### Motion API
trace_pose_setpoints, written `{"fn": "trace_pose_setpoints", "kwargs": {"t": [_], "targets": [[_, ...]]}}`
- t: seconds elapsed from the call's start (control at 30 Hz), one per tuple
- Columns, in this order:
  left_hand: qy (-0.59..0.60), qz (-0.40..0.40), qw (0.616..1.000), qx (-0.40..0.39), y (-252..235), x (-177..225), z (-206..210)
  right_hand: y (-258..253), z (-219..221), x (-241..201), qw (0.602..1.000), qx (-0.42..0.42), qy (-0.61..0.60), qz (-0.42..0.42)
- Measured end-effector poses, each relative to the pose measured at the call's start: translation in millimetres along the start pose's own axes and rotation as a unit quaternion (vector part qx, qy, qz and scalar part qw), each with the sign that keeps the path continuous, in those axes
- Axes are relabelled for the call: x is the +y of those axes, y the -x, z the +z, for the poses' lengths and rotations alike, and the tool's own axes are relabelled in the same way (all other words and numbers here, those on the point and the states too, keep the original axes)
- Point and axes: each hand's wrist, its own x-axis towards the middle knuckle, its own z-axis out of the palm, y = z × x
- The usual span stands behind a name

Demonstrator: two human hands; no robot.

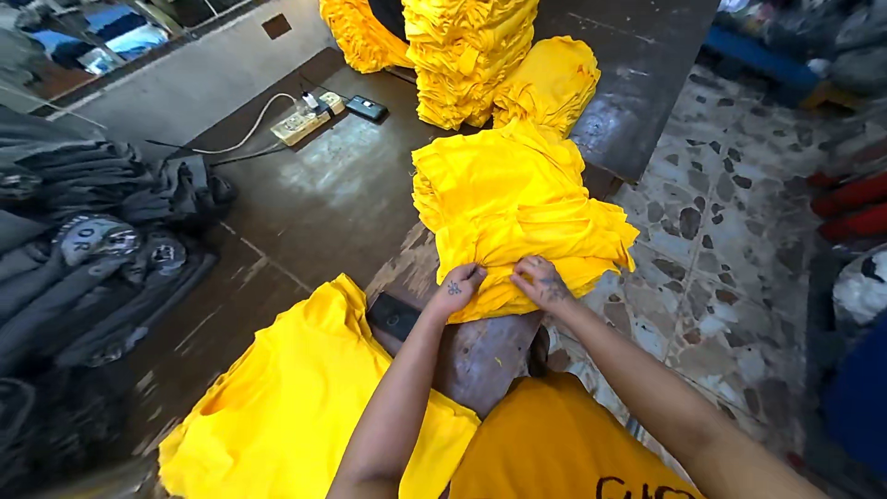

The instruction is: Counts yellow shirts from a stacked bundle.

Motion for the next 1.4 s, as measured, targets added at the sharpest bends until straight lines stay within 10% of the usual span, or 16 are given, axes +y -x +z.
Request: {"fn": "trace_pose_setpoints", "kwargs": {"t": [0.13, 0.33, 0.63, 1.0, 1.4], "targets": [[0.054, 0.095, 0.978, 0.176, 15, -35, 20, -13, -17, 4, 0.997, -0.049, -0.055, 0.039], [0.037, 0.021, 0.988, 0.150, 12, -46, 5, -30, -25, 0, 0.996, -0.035, -0.009, 0.080], [0.123, -0.022, 0.987, 0.097, -4, -45, -16, -28, 19, -26, 0.963, 0.149, 0.118, -0.190], [0.109, -0.011, 0.989, 0.098, 1, -47, -22, -73, 7, -40, 0.993, -0.066, 0.011, -0.098], [-0.241, 0.040, 0.964, 0.107, 35, -4, -24, -81, -7, -49, 0.986, -0.163, 0.001, -0.047]]}}
